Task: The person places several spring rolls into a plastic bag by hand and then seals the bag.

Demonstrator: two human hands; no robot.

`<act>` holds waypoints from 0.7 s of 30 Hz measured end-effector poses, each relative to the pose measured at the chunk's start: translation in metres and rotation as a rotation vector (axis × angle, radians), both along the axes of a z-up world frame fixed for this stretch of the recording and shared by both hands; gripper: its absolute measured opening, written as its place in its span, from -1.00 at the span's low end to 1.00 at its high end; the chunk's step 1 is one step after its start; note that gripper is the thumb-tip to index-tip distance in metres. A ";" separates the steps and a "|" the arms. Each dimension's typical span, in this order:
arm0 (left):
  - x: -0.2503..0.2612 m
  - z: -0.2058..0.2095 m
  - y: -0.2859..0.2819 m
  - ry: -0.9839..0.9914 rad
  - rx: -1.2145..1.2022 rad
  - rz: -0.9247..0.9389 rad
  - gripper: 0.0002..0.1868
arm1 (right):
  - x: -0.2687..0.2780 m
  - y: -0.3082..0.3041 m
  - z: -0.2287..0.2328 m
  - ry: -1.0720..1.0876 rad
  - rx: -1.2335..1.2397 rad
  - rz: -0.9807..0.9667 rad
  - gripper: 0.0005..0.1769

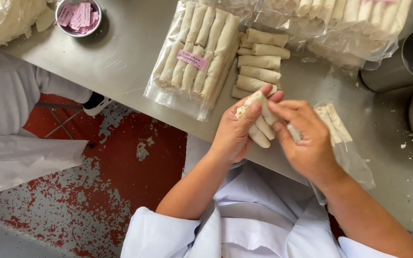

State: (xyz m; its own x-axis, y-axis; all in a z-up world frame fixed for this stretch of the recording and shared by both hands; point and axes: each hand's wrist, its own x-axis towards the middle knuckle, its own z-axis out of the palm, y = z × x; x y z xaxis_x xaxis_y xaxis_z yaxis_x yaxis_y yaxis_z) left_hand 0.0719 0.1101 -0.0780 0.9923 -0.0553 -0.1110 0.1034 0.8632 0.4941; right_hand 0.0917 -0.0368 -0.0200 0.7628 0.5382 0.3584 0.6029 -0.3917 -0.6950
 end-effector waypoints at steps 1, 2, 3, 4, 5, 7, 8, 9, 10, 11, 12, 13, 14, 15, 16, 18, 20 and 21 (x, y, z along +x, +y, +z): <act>0.000 -0.002 -0.001 0.052 0.025 0.021 -0.22 | -0.003 0.000 -0.005 0.004 -0.001 0.033 -0.66; -0.001 -0.002 0.000 0.051 0.026 0.021 -0.22 | 0.006 -0.001 -0.001 0.003 0.000 0.033 -0.66; -0.002 -0.001 0.001 -0.003 0.032 0.095 -0.41 | 0.015 -0.002 0.003 0.073 -0.009 0.114 -0.67; -0.004 -0.001 0.002 -0.054 0.037 0.167 -0.59 | 0.022 -0.004 0.006 0.147 -0.018 0.194 -0.66; -0.005 0.001 0.004 -0.051 0.038 0.164 -0.59 | 0.042 -0.005 0.008 0.150 -0.017 0.191 -0.66; -0.009 0.005 0.006 -0.017 -0.038 0.215 -0.57 | 0.081 -0.009 0.012 -0.134 -0.208 0.045 -0.69; -0.012 0.004 0.009 -0.022 -0.037 0.215 -0.57 | 0.098 -0.013 -0.003 -0.139 -0.207 0.044 -0.69; -0.014 0.003 0.012 -0.005 -0.013 0.229 -0.55 | 0.116 -0.016 -0.018 -0.194 -0.260 -0.008 -0.71; -0.017 0.002 0.015 0.016 0.011 0.247 -0.52 | 0.133 -0.018 -0.032 -0.247 -0.313 -0.056 -0.72; -0.020 0.001 0.018 0.015 0.011 0.250 -0.52 | 0.133 -0.014 -0.029 -0.248 -0.312 -0.053 -0.72; -0.022 0.001 0.020 0.042 0.002 0.248 -0.53 | 0.133 -0.009 -0.027 -0.316 -0.273 -0.048 -0.76; -0.025 -0.001 0.022 0.069 -0.007 0.247 -0.53 | 0.134 -0.004 -0.025 -0.383 -0.233 -0.041 -0.79; -0.025 -0.001 0.023 0.075 -0.006 0.247 -0.53 | 0.139 0.001 -0.029 -0.377 -0.233 -0.041 -0.79; -0.025 -0.002 0.022 0.090 -0.004 0.238 -0.53 | 0.144 0.006 -0.032 -0.391 -0.343 -0.077 -0.75; -0.025 -0.002 0.022 0.100 -0.004 0.222 -0.52 | 0.149 0.010 -0.035 -0.408 -0.456 -0.120 -0.70; -0.026 -0.003 0.020 0.104 -0.001 0.212 -0.52 | 0.145 0.020 -0.030 -0.338 -0.470 -0.142 -0.65; -0.028 -0.006 0.019 0.109 0.002 0.210 -0.52 | 0.141 0.028 -0.028 -0.268 -0.483 -0.155 -0.60; -0.029 -0.008 0.018 0.087 -0.010 0.219 -0.53 | 0.138 0.029 -0.029 -0.339 -0.447 -0.146 -0.66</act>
State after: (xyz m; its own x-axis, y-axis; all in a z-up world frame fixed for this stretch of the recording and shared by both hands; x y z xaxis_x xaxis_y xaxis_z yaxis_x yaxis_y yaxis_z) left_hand 0.0433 0.1284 -0.0859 0.9674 0.1587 -0.1972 -0.0452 0.8747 0.4826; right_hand 0.2295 -0.0083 -0.0488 0.7226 0.5913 0.3581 0.6808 -0.6985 -0.2203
